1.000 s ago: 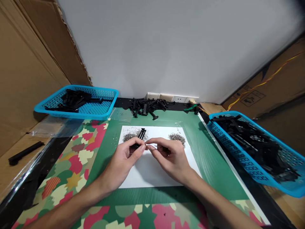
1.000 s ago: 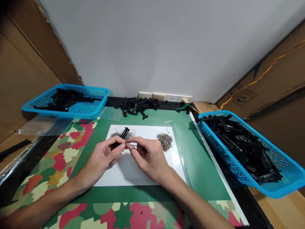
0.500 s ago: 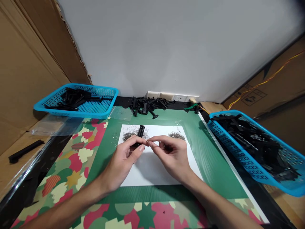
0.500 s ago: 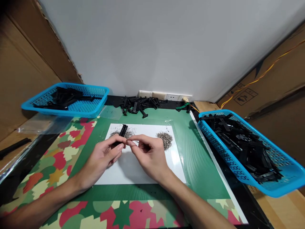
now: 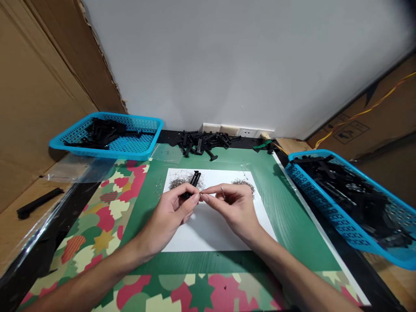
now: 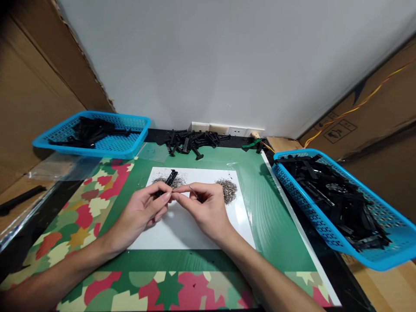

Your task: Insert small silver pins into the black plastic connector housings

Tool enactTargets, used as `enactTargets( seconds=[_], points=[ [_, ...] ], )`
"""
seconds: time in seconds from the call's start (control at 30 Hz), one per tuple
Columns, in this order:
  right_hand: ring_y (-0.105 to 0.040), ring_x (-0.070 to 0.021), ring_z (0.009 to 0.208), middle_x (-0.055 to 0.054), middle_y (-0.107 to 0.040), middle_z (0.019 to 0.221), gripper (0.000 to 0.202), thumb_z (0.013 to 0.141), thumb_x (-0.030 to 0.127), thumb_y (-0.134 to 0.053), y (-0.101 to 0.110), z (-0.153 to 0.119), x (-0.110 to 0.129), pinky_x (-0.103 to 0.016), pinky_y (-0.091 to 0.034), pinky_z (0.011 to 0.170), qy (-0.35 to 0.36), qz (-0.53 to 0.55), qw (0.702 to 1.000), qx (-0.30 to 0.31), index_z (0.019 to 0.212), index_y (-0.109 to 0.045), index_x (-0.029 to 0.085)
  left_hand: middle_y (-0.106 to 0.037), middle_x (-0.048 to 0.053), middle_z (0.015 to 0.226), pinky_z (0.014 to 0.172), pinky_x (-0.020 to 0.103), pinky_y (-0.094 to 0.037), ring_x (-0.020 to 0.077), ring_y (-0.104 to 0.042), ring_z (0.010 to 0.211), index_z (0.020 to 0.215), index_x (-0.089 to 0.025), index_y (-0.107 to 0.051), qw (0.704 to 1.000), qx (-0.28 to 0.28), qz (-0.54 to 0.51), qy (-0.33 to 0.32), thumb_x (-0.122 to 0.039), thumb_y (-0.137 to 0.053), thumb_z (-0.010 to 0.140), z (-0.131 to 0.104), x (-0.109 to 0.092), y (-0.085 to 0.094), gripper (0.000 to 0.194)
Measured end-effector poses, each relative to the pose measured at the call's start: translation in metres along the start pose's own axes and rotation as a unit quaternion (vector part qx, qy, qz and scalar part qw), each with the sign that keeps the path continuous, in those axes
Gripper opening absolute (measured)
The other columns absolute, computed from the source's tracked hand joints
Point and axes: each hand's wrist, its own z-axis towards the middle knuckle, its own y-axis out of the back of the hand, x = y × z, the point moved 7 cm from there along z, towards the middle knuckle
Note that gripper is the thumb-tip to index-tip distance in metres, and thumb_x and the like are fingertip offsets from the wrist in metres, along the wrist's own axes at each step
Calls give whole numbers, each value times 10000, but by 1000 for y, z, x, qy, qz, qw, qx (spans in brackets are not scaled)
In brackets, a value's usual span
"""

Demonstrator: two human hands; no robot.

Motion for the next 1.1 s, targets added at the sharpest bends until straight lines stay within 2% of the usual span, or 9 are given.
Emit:
enactTargets(
  seconds=[0.17, 0.3, 0.37, 0.5, 0.57, 0.67, 0.73, 0.9, 1.1],
  points=[
    [-302, -83, 509, 69, -369, 525, 140, 866, 325, -827, 1, -1, 8, -262, -231, 499, 16, -26, 1000, -8, 863, -862, 189, -434, -61, 665, 459, 177, -207, 67, -323, 557, 1001, -205, -623, 1000, -4, 19, -23, -526, -654, 1012, -1, -1, 3, 322],
    [-288, -80, 500, 80, -330, 517, 147, 854, 327, -837, 2, -1, 11, -255, -239, 488, 22, -30, 999, -10, 838, -846, 181, -367, -70, 668, 468, 191, -187, 69, -273, 550, 987, -199, -618, 1000, 5, 5, -21, -515, -653, 1014, -2, -1, 2, 319],
    [-311, -86, 497, 71, -386, 503, 135, 860, 318, -833, 2, -1, 13, -255, -255, 484, 39, -30, 999, -5, 850, -851, 185, -340, -72, 681, 477, 196, -188, 69, -254, 550, 975, -196, -607, 1000, 21, -14, -10, -524, -636, 1021, -2, -1, -1, 332],
    [-450, -102, 526, -12, -664, 629, 89, 902, 220, -787, 4, -2, 21, -260, -343, 508, 108, -56, 992, 18, 922, -872, 206, -345, -67, 707, 492, 203, -192, 74, -248, 560, 959, -195, -594, 998, 46, -34, 6, -528, -611, 1033, -1, -1, -5, 342],
    [-465, -99, 527, -22, -698, 664, 115, 909, 183, -773, 5, -2, 24, -255, -359, 510, 135, -69, 988, 23, 943, -876, 217, -382, -58, 721, 495, 208, -191, 76, -250, 564, 940, -192, -595, 998, 46, -29, 0, -515, -616, 1032, -1, -1, -5, 336],
    [-435, -91, 510, -7, -665, 630, 120, 905, 176, -773, 6, -3, 26, -249, -352, 503, 154, -74, 985, 26, 945, -878, 218, -410, -52, 724, 504, 213, -199, 78, -256, 570, 923, -189, -602, 998, 54, -15, -8, -491, -626, 1031, -2, -2, -3, 322],
    [-416, -90, 513, 3, -632, 608, 112, 902, 196, -779, 5, -2, 25, -248, -338, 499, 132, -70, 988, 35, 953, -877, 212, -418, -52, 714, 514, 215, -213, 81, -269, 572, 914, -188, -605, 998, 56, -4, -16, -484, -635, 1027, -3, -3, -2, 318],
    [-371, -96, 541, 45, -486, 563, 145, 889, 291, -802, 2, 2, 11, -241, -300, 499, 2, -26, 997, 73, 983, -858, 196, -461, -44, 734, 565, 230, -283, 97, -343, 610, 906, -187, -624, 997, 24, 49, -47, -476, -638, 1023, -3, -8, 2, 312],
    [-306, -84, 548, 70, -393, 572, 181, 829, 341, -868, -3, 5, 2, -241, -222, 496, -55, 41, 993, 100, 884, -820, 175, -505, -4, 853, 670, 254, -363, 146, -471, 781, 922, -189, -673, 982, 27, 147, -111, -429, -592, 1046, -4, -18, 0, 281]
  ],
)
